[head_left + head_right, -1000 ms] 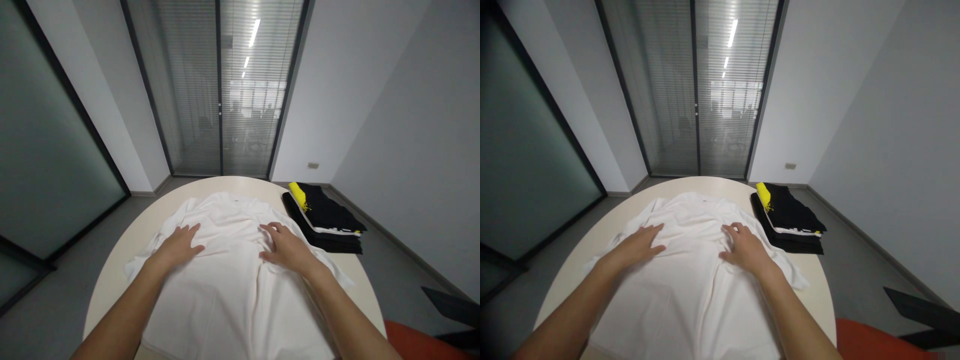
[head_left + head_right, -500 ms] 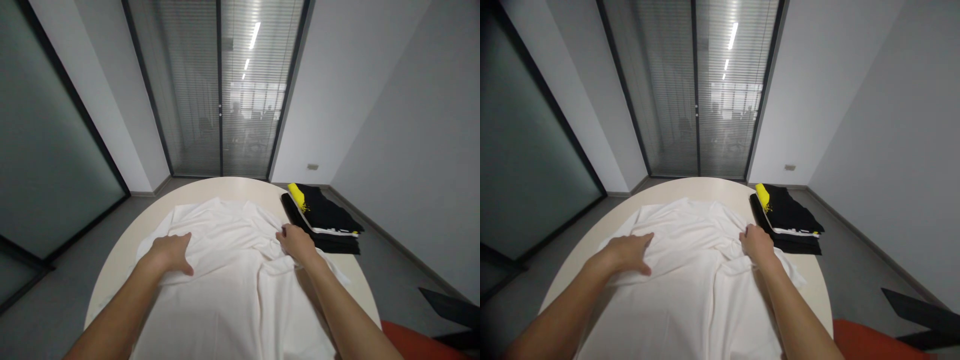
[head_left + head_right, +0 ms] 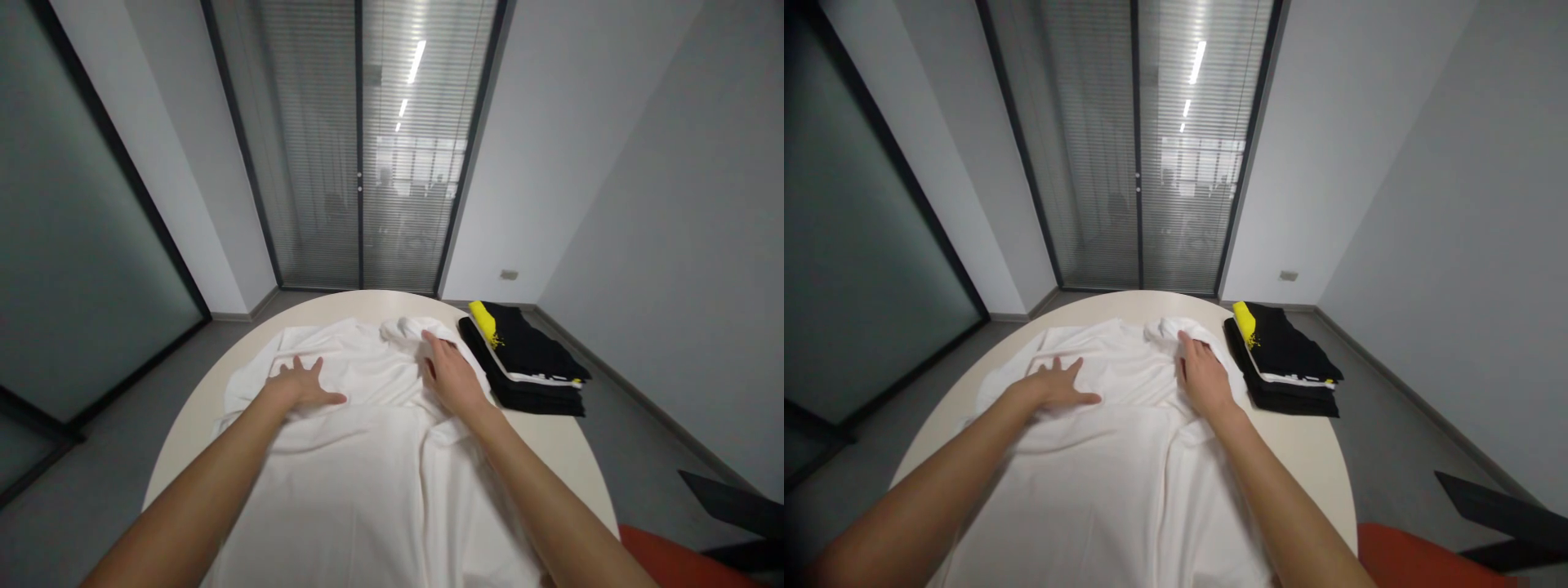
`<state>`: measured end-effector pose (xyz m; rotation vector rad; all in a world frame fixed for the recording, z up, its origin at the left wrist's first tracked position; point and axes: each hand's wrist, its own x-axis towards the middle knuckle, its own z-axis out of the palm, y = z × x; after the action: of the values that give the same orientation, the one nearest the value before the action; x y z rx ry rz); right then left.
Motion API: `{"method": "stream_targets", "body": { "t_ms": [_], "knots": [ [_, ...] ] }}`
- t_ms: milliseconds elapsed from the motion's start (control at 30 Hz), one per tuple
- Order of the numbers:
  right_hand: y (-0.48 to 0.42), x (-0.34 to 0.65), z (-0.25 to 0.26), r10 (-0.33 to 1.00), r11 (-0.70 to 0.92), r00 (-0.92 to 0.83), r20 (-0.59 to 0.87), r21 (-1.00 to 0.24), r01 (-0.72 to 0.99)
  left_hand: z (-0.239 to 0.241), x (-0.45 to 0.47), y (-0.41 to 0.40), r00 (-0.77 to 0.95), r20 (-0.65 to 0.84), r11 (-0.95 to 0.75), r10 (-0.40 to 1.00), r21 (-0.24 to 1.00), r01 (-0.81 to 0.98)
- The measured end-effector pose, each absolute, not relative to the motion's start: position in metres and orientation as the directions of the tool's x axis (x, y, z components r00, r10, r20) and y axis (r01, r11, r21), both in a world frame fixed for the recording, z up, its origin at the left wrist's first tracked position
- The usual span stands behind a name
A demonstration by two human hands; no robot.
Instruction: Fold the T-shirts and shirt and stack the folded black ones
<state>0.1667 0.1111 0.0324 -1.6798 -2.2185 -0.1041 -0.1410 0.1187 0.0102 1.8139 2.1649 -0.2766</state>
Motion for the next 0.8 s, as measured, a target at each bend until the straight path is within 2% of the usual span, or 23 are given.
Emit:
{"method": "stream_targets", "body": {
  "t_ms": [67, 233, 367, 467, 533, 700, 800],
  "knots": [
    [0.125, 0.158, 0.031, 0.917, 0.316, -0.278, 0.287, -0.095, 0.944, 0.006, -0.147, 0.125, -0.172, -0.325, 0.205, 0.93, 0.069, 0.976],
    [0.171, 0.155, 0.022, 0.949, 0.254, -0.249, 0.192, -0.004, 0.967, -0.013, -0.155, 0.14, -0.181, -0.186, 0.204, 0.966, 0.114, 0.972],
    [0.198, 0.162, 0.013, 0.96, 0.207, -0.214, 0.183, 0.054, 0.977, -0.021, -0.149, 0.145, -0.181, 0.048, 0.177, 0.982, 0.076, 0.981],
    [0.204, 0.157, 0.01, 0.962, 0.174, -0.181, 0.205, 0.051, 0.983, -0.018, -0.138, 0.143, -0.073, 0.217, 0.073, 0.973, 0.006, 0.997],
    [0.205, 0.15, 0.008, 0.962, 0.176, -0.182, 0.206, 0.044, 0.983, -0.017, -0.129, 0.141, -0.033, 0.218, 0.038, 0.975, -0.017, 0.999],
    [0.214, 0.145, 0.006, 0.949, 0.243, -0.246, 0.196, 0.039, 0.969, -0.023, -0.115, 0.142, -0.071, 0.098, 0.073, 0.993, -0.016, 0.997],
    [0.228, 0.156, 0.009, 0.959, 0.185, -0.188, 0.212, 0.033, 0.982, -0.028, -0.118, 0.151, -0.081, 0.062, 0.079, 0.995, 0.024, 0.997]
  ]
}}
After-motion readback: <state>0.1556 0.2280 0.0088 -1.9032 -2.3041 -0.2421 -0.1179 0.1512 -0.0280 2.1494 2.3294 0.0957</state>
